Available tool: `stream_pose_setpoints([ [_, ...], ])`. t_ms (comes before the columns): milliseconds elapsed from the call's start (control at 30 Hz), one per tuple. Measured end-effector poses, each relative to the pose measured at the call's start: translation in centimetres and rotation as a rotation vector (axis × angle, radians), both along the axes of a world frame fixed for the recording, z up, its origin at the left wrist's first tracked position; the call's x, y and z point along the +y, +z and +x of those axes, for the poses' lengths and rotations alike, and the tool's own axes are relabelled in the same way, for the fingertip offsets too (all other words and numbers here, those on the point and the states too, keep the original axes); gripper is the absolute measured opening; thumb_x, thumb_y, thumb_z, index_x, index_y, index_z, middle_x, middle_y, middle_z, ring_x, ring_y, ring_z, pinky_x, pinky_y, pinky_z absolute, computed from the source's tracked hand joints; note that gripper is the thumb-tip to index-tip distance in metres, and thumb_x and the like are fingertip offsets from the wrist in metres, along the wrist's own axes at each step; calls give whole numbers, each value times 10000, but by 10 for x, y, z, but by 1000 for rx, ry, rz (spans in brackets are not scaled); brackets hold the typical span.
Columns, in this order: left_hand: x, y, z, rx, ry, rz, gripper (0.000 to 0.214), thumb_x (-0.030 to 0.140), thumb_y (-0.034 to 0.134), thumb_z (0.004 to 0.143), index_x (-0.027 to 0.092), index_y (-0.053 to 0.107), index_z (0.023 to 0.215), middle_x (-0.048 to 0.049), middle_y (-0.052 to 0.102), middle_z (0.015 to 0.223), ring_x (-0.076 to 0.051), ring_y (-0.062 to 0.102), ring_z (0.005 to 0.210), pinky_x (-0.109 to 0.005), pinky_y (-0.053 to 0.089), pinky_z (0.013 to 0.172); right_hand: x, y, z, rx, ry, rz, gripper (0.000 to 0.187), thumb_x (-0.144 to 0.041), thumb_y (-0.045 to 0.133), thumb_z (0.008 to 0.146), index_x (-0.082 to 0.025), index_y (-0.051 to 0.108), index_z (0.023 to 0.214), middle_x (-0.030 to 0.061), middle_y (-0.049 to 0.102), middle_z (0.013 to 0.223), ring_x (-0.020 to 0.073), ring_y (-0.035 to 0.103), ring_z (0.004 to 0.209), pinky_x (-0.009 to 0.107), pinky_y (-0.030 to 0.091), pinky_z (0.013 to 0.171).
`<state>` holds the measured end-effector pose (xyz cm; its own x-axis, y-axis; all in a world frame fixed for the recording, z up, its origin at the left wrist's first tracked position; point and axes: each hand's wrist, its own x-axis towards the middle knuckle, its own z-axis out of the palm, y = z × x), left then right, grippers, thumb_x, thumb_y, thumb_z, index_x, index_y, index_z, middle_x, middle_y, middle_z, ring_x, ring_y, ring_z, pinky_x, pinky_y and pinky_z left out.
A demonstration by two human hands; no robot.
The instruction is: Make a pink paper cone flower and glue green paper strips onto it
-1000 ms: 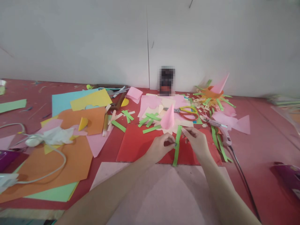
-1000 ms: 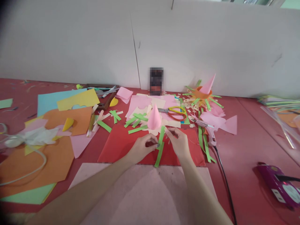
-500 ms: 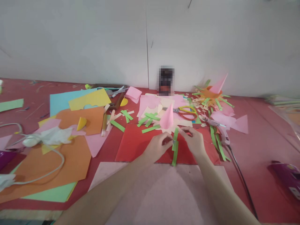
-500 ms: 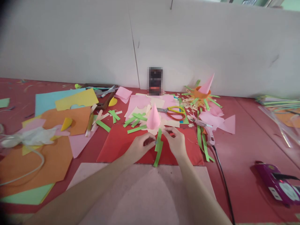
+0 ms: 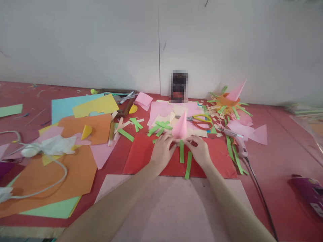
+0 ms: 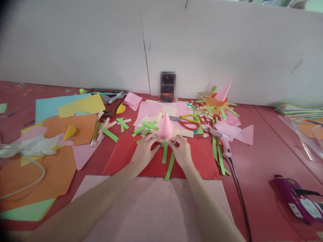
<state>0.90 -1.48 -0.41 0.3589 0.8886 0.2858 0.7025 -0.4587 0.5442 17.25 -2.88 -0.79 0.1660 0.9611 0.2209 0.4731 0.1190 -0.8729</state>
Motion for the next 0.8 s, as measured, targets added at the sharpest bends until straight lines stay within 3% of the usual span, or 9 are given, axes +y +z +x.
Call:
stream_pose_setpoints([
  [333,0,-1,0,-1,-3,5,98,128,562,807,207,579,863,-7,587,959,-201,540,958,-373,444,844,4,-7,-3,-92,-34,-46,253,-433,552,769,-213,658,704,21,597,719,146,492,634,266,387,626],
  [800,1,-4,-1,22,-11,41,79,146,535,825,210,567,856,-12,582,934,-196,543,931,-370,439,808,8,-12,-3,-190,-31,-18,201,-381,547,770,-217,640,698,17,598,719,153,517,667,267,406,627],
])
